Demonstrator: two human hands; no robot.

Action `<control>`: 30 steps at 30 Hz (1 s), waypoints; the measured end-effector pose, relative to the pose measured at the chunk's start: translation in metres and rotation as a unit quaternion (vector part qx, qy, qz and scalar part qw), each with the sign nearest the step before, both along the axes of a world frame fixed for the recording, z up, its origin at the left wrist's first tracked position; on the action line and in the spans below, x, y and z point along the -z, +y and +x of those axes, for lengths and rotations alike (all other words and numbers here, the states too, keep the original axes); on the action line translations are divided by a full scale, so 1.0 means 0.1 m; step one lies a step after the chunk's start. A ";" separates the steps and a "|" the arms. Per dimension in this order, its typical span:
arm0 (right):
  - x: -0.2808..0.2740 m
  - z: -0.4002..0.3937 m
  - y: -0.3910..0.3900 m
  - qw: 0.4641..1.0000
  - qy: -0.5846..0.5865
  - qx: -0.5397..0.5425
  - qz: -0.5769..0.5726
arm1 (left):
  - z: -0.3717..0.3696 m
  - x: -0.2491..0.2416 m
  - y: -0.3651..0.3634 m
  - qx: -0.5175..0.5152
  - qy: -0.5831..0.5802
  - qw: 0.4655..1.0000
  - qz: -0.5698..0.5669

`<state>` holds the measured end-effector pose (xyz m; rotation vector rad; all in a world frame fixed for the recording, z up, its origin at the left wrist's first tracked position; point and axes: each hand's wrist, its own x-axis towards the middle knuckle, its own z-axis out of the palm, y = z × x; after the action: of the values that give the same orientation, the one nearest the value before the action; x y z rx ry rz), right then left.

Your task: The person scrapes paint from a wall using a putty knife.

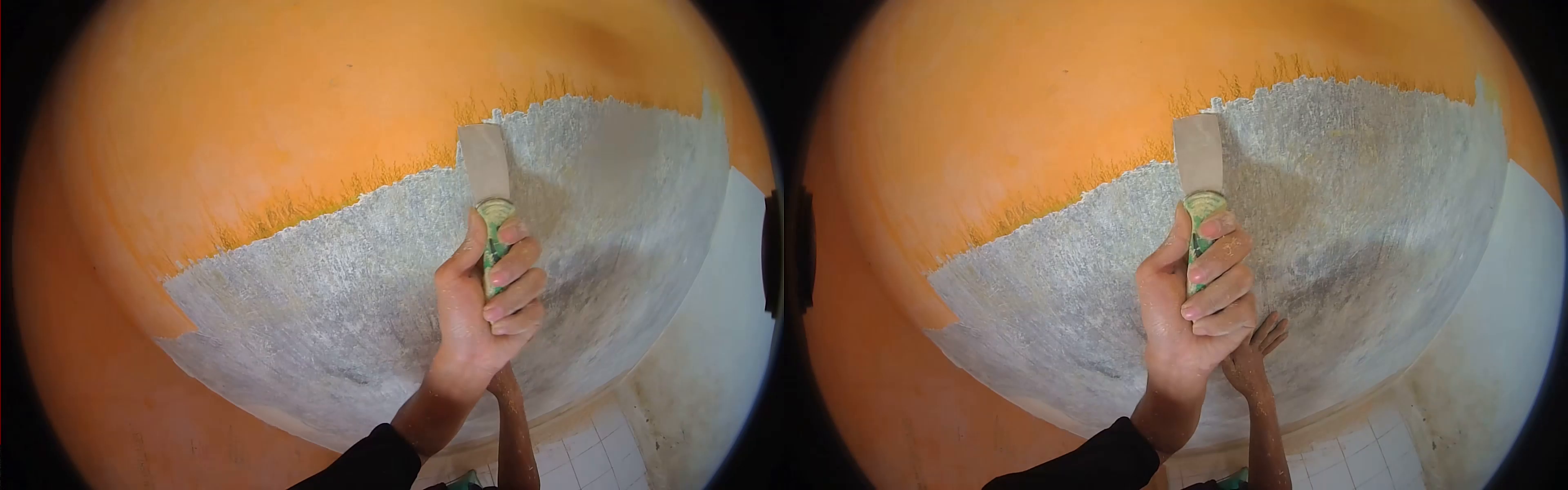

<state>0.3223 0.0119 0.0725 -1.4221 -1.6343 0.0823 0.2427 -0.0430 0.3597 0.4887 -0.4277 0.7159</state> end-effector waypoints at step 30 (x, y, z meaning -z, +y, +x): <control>0.06 0.06 0.06 0.998 -0.021 0.014 0.049 | -0.12 -0.02 -0.06 0.046 -0.014 0.999 -0.005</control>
<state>0.3279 0.0178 0.0660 -1.3793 -1.6301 -0.0451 0.2307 -0.0490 0.3619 0.4467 -0.4698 0.6376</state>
